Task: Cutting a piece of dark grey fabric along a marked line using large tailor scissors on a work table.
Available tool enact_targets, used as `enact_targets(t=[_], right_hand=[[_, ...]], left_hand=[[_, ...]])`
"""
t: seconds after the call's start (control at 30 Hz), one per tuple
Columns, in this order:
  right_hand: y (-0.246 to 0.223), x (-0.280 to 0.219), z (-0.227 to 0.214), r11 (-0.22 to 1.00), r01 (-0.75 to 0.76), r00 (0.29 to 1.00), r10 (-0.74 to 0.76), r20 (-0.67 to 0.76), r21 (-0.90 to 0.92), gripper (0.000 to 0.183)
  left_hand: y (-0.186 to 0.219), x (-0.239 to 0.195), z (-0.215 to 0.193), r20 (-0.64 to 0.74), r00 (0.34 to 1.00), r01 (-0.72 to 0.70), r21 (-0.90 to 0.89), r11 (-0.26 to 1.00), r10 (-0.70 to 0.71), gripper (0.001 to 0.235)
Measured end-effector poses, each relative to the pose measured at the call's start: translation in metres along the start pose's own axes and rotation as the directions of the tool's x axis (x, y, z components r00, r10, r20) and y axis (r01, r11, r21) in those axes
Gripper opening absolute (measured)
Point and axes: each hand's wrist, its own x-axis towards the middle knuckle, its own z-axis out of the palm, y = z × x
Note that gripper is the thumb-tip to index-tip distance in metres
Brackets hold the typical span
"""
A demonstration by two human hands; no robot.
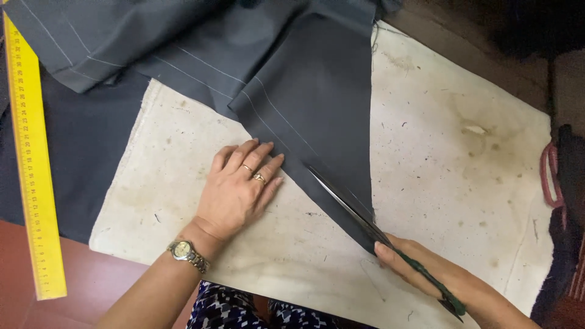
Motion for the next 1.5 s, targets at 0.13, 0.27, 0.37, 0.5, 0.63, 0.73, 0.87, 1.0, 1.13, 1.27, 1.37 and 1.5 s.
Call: enact_targets(t=[0.13, 0.27, 0.37, 0.5, 0.63, 0.73, 0.87, 1.0, 1.13, 1.27, 1.37, 1.5], right_hand=[[0.020, 0.024, 0.000, 0.999, 0.012, 1.000, -0.011, 0.009, -0.036, 0.041], [-0.005, 0.013, 0.001, 0.998, 0.013, 1.000, -0.014, 0.016, 0.061, 0.043], [0.020, 0.027, 0.000, 0.998, 0.021, 1.000, -0.020, 0.019, -0.067, 0.043], [0.025, 0.033, 0.001, 0.993, -0.047, 0.999, 0.046, -0.006, -0.107, 0.045], [0.020, 0.027, -0.001, 0.999, -0.010, 1.000, 0.010, -0.006, -0.034, 0.043], [-0.022, 0.003, -0.002, 0.993, -0.120, 0.993, 0.120, -0.001, 0.009, 0.041], [-0.047, 0.000, -0.002, 0.996, -0.088, 0.996, 0.088, -0.027, 0.006, 0.064], [-0.045, 0.015, -0.001, 0.999, 0.035, 0.999, -0.035, 0.003, 0.029, 0.068], [-0.046, 0.020, -0.001, 1.000, -0.017, 1.000, 0.017, 0.006, -0.015, 0.061], [-0.015, 0.035, -0.001, 0.993, 0.022, 1.000, -0.023, -0.009, -0.119, 0.044], [0.007, 0.048, -0.002, 0.986, 0.048, 0.998, -0.054, -0.036, -0.159, 0.041], [-0.020, 0.030, -0.001, 0.992, 0.040, 0.998, -0.046, -0.048, -0.122, 0.041]], left_hand=[[0.002, 0.001, -0.001, -0.014, 1.000, 0.010, -0.024, 1.000, -0.010, 0.027], [0.002, 0.000, 0.000, -0.013, 1.000, 0.021, -0.028, 0.999, -0.021, 0.026], [0.002, 0.001, -0.002, -0.013, 1.000, 0.021, -0.039, 0.999, -0.021, 0.026], [0.001, 0.001, -0.002, -0.008, 1.000, 0.014, -0.030, 0.999, -0.015, 0.026], [0.002, 0.001, -0.001, 0.003, 1.000, 0.025, -0.032, 0.999, -0.025, 0.028], [0.002, 0.000, 0.000, -0.003, 0.999, 0.050, -0.020, 0.999, -0.050, 0.030], [0.001, 0.000, 0.001, -0.018, 0.998, 0.066, -0.027, 0.997, -0.067, 0.029], [0.001, -0.001, 0.001, -0.007, 0.997, 0.076, -0.044, 0.996, -0.076, 0.031], [0.000, -0.001, 0.001, -0.011, 0.997, 0.076, -0.038, 0.996, -0.077, 0.031], [0.001, 0.000, 0.001, -0.011, 0.997, 0.077, -0.030, 0.997, -0.078, 0.031], [0.000, 0.001, -0.001, -0.009, 0.997, 0.071, -0.036, 0.997, -0.071, 0.031], [0.000, 0.001, 0.000, -0.020, 0.997, 0.068, -0.030, 0.997, -0.068, 0.030]])
